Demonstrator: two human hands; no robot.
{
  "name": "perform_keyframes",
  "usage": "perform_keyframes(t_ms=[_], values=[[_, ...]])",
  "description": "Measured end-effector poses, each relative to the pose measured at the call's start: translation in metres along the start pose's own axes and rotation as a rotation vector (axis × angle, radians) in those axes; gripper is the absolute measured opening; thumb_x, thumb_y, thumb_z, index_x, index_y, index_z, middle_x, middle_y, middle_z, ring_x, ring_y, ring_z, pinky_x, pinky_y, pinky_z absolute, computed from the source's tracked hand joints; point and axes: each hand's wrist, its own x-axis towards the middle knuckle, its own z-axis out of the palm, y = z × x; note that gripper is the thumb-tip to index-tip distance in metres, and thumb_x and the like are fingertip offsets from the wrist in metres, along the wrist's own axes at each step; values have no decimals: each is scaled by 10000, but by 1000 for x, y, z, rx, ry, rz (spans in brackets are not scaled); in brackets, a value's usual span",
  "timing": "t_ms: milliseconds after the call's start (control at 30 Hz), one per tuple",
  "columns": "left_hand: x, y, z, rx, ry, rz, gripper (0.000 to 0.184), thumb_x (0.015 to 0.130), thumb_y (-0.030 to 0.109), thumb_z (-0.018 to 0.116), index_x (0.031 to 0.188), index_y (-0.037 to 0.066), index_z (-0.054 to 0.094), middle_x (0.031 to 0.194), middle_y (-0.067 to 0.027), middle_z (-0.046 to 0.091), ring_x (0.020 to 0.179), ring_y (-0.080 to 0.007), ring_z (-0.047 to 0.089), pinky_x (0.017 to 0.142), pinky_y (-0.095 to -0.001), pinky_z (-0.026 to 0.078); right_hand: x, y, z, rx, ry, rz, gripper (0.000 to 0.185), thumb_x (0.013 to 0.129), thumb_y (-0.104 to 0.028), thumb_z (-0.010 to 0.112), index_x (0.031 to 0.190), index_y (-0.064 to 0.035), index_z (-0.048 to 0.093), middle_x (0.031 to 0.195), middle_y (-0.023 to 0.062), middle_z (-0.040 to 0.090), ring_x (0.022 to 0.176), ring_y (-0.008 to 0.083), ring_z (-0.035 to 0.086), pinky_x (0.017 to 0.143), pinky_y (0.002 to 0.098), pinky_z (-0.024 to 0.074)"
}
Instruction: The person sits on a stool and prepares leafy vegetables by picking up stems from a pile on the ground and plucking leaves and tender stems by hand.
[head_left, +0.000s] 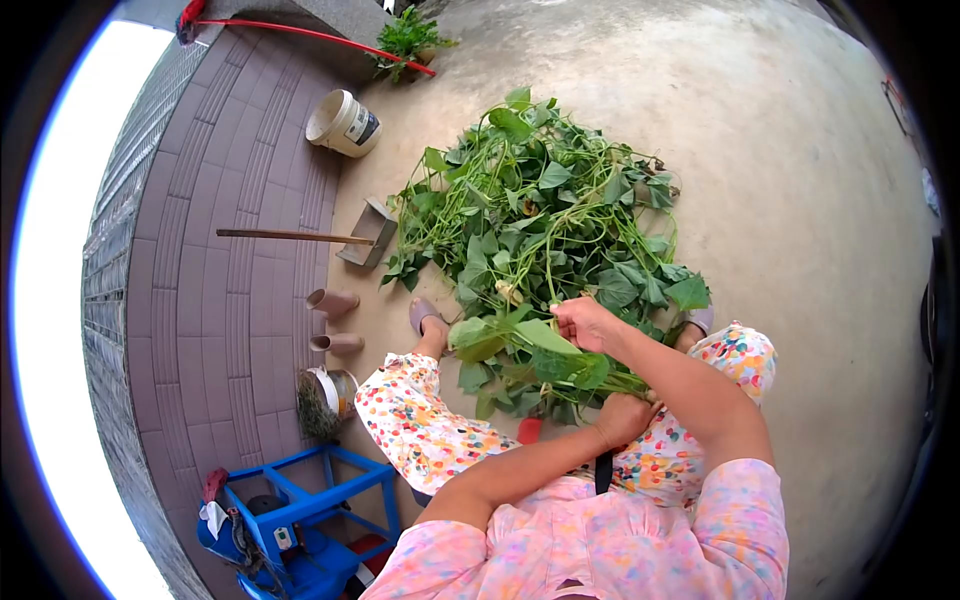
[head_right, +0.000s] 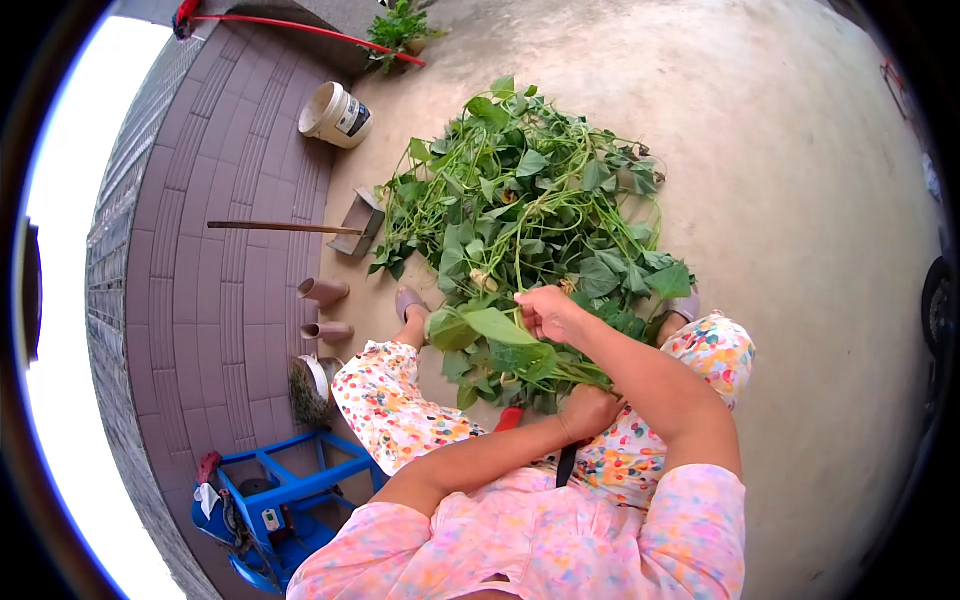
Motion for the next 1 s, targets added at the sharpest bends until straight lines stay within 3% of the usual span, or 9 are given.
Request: perform_keyframes(t_ms=[67, 167, 300, 467, 567, 733, 833, 933, 1000], values=[[1, -5, -2, 53, -316, -198, 252, 815, 226, 455, 1020, 86, 497, 635, -127, 559, 581, -306, 558, 506, -416, 424, -6, -17, 9, 8, 78, -130, 154, 825, -182, 512, 829, -30, 538, 558, -4, 457, 434, 83, 389, 408, 232, 317], [0, 6, -23, -36, -416, -342, 258, 824, 255, 420, 999, 71, 466, 671, -138, 567, 604, -322, 561, 522, -425, 427, -51, -46, 28, -222, -46, -398, 209, 816, -203, 540, 823, 1, 585, 513, -34, 404, 428, 45, 346, 387, 208, 286], [-31, -18, -18, -25, -518, -297, 188, 814, 216, 413, 881, 56, 487, 700, -152, 570, 662, -343, 561, 555, -448, 427, -58, -54, 16, -418, -70, -731, 166, 801, -179, 558, 752, -21, 578, 538, -44, 422, 451, 27, 330, 411, 190, 272], [-36, 4, -65, 49, -649, -235, 162, 801, 195, 419, 802, 61, 510, 682, -162, 558, 678, -356, 554, 564, -448, 426, -43, -50, -12, -723, 243, -962, 177, 764, -136, 571, 729, 22, 500, 627, 50, 431, 580, 128, 382, 542, 273, 337], [-26, 20, -90, 33, -741, -269, 167, 801, 183, 437, 857, 65, 541, 726, -167, 568, 692, -347, 558, 576, -432, 436, -29, -44, -22, -785, 238, -987, 196, 774, -130, 554, 691, 19, 458, 625, 75, 385, 588, 153, 377, 564, 277, 342], [-9, 10, -135, -149, -184, -34, 254, 792, 147, 514, 1022, 46, 553, 730, -125, 580, 639, -297, 563, 561, -372, 450, -31, -53, -36, -1129, 300, -1034, 183, 769, -164, 522, 702, -5, 461, 688, 139, 472, 703, 319, 471, 644, 375, 382], [10, -1, -173, -174, 214, -127, 170, 797, 119, 527, 912, 10, 590, 766, -146, 587, 649, -289, 572, 575, -335, 465, -32, -56, -45, -1303, 310, -1044, 169, 775, -173, 516, 731, -15, 478, 723, 135, 488, 732, 316, 485, 662, 380, 395], [17, -24, -204, -151, 517, -341, 151, 799, 99, 553, 888, -18, 588, 720, -103, 581, 555, -148, 514, 520, -256, 420, -40, -60, -40, -1420, 252, -971, 160, 780, -178, 509, 746, -23, 490, 750, 135, 499, 755, 317, 493, 677, 386, 402], [20, -48, -216, -221, 660, -517, 200, 792, 117, 568, 935, -23, 564, 786, -89, 579, 655, -139, 516, 576, -237, 422, -48, -61, -35, -1476, 168, -893, 172, 782, -182, 512, 727, -20, 499, 755, 130, 504, 766, 314, 499, 681, 384, 405]])
